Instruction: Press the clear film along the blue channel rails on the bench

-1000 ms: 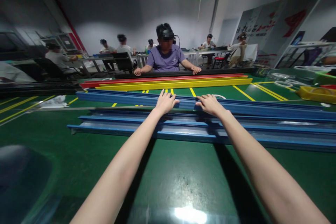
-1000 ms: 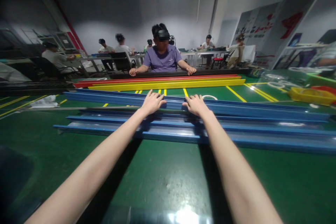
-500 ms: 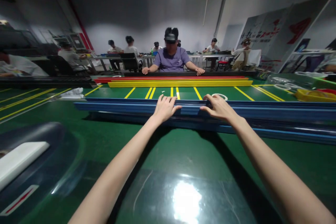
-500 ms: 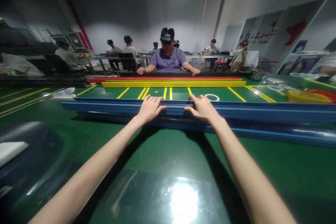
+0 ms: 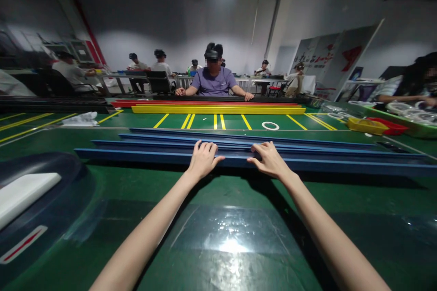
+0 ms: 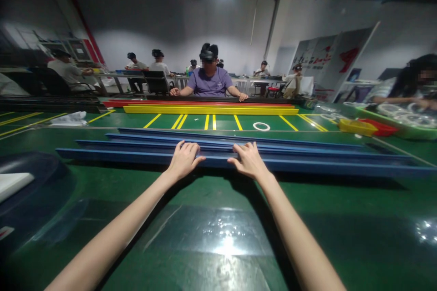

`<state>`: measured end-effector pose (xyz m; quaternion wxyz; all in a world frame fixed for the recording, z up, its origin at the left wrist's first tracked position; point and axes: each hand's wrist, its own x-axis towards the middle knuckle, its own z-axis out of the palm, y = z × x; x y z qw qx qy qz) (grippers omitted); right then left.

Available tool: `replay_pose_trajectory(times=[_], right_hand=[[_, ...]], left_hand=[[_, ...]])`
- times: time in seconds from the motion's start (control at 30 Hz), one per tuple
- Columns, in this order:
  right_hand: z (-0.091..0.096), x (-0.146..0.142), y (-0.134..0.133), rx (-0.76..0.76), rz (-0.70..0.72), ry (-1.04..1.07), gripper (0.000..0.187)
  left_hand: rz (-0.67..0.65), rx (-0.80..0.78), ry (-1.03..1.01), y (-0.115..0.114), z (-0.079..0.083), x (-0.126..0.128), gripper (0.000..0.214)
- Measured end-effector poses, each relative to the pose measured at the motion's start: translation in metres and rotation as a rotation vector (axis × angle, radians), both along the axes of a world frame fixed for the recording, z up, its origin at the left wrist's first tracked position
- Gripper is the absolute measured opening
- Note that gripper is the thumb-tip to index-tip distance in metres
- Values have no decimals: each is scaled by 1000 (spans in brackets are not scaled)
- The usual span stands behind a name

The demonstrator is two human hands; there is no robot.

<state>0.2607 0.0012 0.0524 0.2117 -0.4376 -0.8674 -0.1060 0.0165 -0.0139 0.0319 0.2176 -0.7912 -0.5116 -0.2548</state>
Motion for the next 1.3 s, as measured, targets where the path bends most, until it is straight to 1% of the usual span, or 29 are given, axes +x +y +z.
replay_pose_trajectory(times=[0.2,0.37,0.53,0.73,0.87,0.93,1.03,1.1,1.2,1.3], right_hand=[[-16,-6,-15,-48,-12,9,36],[-20,-14,-24,-91,-45,-36,38],[-23,-25,-27,-117,-70,-37,38],[-31,-47,-27,-96,-83,-49,38],[-35,-62,-24,-55,-108,-17,42],[-36,-65,-22,-52,-98,2,46],[-36,-60,-19,-63,-49,0,54],[-36,-49,-17,-67,-36,-2,56],[-36,-22,-14,-77,-103,23,47],[-36,11,-12,-60,-205,23,42]], left_hand=[[-21,-23,37,-11,-12,-7,35],[-28,-50,61,-15,-16,-15,34],[-31,-58,74,-16,-21,-24,33],[-63,-114,138,-11,-28,-49,35],[-66,-115,192,-7,-28,-67,37],[-67,-117,202,-6,-27,-73,38],[-65,-128,207,-7,-25,-77,41],[-64,-136,202,-8,-24,-78,42],[-76,-123,183,-10,-21,-72,42],[-109,-87,147,-9,-19,-50,39]])
